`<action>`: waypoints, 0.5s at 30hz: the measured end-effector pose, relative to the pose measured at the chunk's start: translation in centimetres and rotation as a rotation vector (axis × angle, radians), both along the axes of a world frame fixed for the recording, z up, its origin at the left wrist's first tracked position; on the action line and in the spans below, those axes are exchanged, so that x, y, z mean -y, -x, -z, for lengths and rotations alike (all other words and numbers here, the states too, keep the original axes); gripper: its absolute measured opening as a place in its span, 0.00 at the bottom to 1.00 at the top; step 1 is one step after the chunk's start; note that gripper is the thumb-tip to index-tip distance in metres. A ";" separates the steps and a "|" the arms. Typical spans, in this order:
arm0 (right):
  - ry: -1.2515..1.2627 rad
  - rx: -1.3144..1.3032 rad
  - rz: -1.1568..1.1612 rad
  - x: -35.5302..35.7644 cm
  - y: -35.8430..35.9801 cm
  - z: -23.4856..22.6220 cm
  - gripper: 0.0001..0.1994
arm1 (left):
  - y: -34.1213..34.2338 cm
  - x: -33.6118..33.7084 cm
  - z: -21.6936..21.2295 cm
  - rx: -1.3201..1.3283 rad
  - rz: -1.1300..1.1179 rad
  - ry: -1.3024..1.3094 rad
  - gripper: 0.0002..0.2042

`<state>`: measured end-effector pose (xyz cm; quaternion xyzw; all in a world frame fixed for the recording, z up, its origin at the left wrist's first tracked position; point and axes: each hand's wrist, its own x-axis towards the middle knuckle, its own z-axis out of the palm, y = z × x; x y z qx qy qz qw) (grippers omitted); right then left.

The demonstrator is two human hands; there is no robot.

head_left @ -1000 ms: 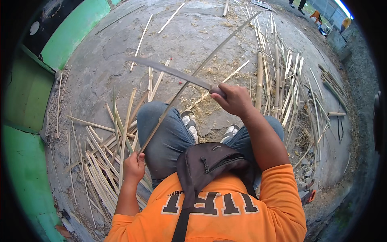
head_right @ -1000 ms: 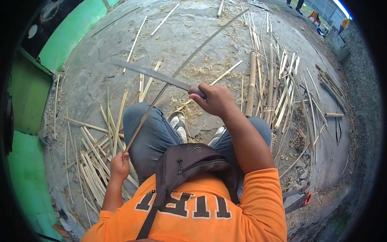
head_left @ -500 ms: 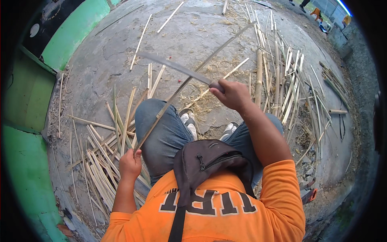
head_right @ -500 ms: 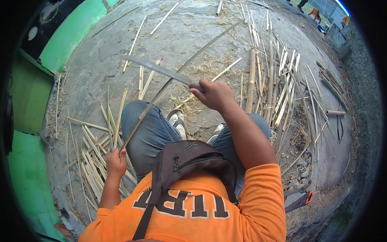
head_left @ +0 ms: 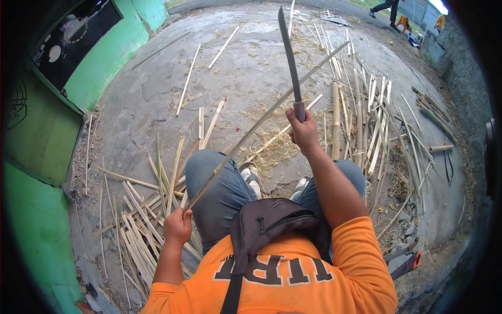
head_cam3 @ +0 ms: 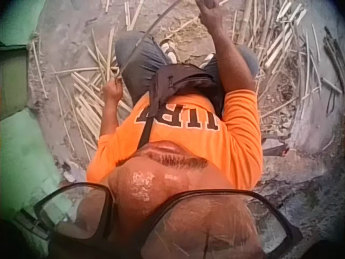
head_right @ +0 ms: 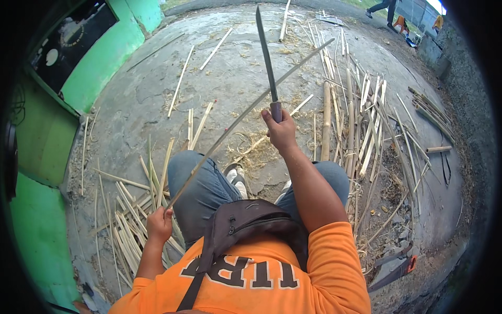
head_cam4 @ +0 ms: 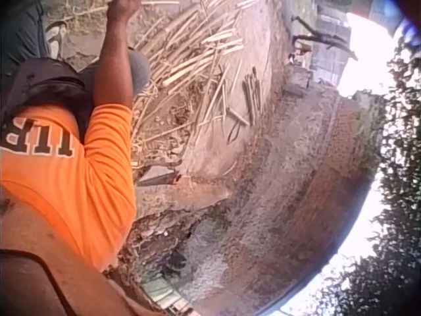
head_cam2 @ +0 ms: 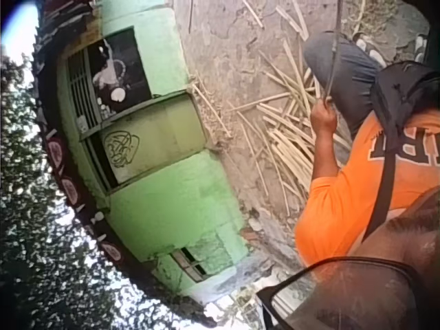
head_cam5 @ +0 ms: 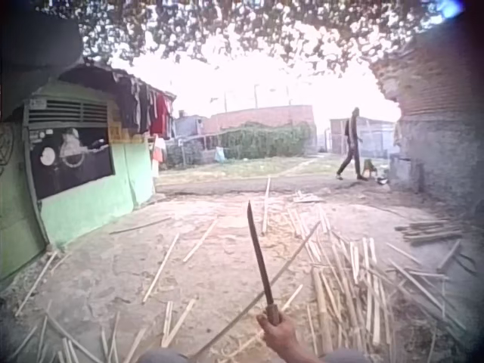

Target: The person uses a knife to scrape and shave bamboo strips while sitting on the ground, refining the surface of the wood.

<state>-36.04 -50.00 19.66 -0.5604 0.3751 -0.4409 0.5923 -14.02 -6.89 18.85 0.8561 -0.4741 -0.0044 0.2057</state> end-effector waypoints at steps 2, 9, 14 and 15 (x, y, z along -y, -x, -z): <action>-0.123 0.165 -0.037 -0.4 0.5 -1.4 0.19 | 0.6 0.7 -0.9 -0.030 0.021 0.006 0.26; -0.082 0.360 -0.073 -1.0 1.1 -2.2 0.10 | -0.7 1.6 -3.0 -0.152 0.070 -0.124 0.28; -0.075 0.399 -0.059 -1.8 0.9 -2.4 0.10 | -3.2 2.5 -5.6 -0.074 0.063 0.171 0.53; -0.090 0.392 -0.077 -1.9 0.8 -2.2 0.10 | -3.9 3.7 -8.6 -0.033 0.086 0.293 0.54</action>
